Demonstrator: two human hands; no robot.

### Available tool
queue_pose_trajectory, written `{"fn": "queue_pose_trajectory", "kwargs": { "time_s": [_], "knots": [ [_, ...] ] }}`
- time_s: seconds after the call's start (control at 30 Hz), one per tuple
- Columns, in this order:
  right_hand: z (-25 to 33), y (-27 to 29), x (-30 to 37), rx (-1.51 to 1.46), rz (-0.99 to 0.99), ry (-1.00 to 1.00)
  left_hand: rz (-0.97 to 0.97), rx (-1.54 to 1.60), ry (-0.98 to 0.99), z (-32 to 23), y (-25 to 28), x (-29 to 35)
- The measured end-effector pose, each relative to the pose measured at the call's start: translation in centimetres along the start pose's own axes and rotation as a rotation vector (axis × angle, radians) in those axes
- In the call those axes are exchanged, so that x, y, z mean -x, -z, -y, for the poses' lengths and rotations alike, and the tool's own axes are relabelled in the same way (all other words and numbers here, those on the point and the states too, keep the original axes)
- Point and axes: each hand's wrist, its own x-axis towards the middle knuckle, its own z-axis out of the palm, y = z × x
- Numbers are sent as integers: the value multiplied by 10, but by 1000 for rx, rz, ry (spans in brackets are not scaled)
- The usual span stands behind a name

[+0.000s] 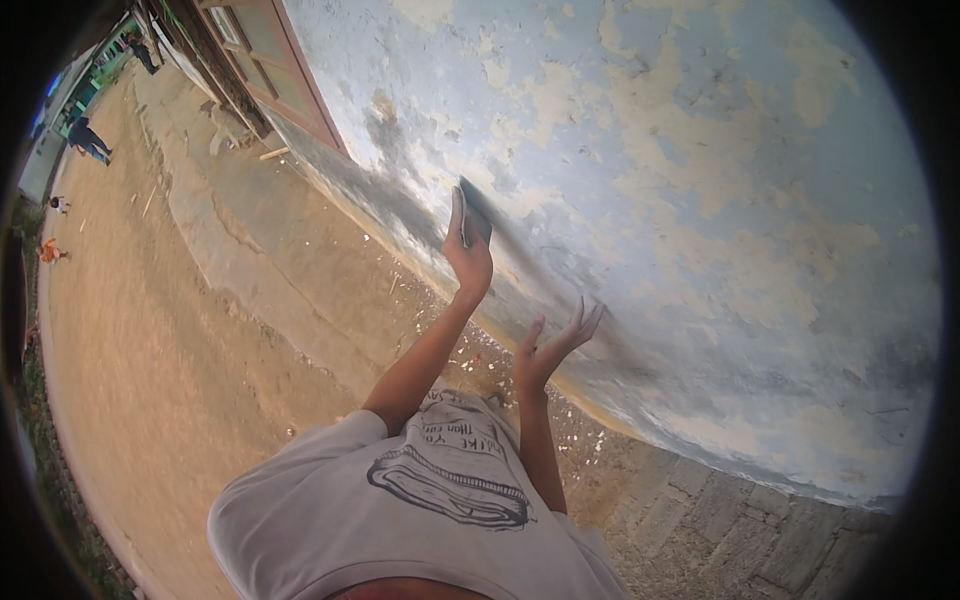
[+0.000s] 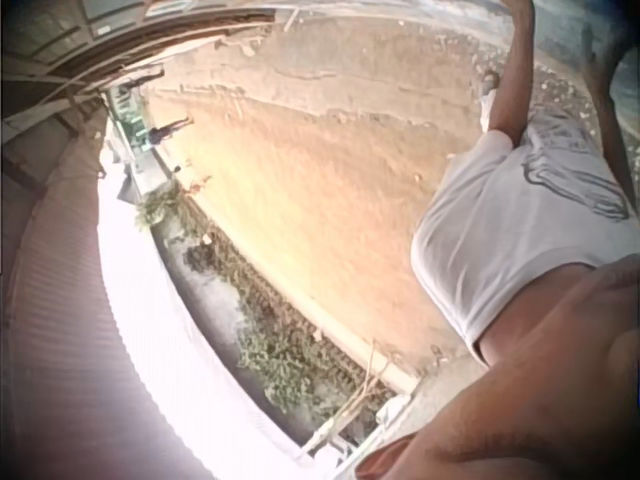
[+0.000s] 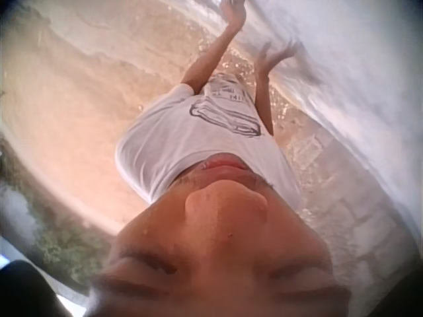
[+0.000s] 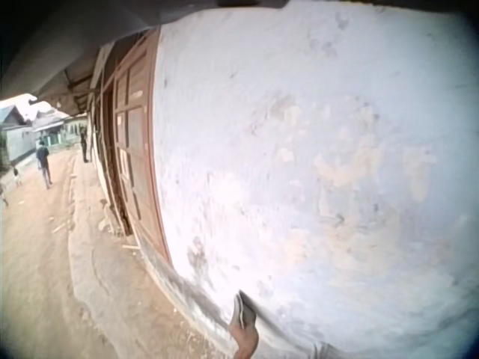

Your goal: The person sands the exterior wall of a building using a piece of sandpaper held by hand, moving the sandpaper in circular and sweeping motions across the surface.

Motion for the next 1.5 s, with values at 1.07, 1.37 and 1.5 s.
{"fn": "queue_pose_trajectory", "kwargs": {
  "time_s": [1.07, 1.37, 1.5],
  "knots": [
    [-5, -4, 0, 2, 32, 33, 314, -216, -21, 5, -8, 40],
    [0, -4, 2, 60, 42, -9, 13, 33, 283, 22, -8, -46],
    [2, -18, 0, 73, -7, 13, 157, -107, 82, 20, -22, 0]
  ]
}}
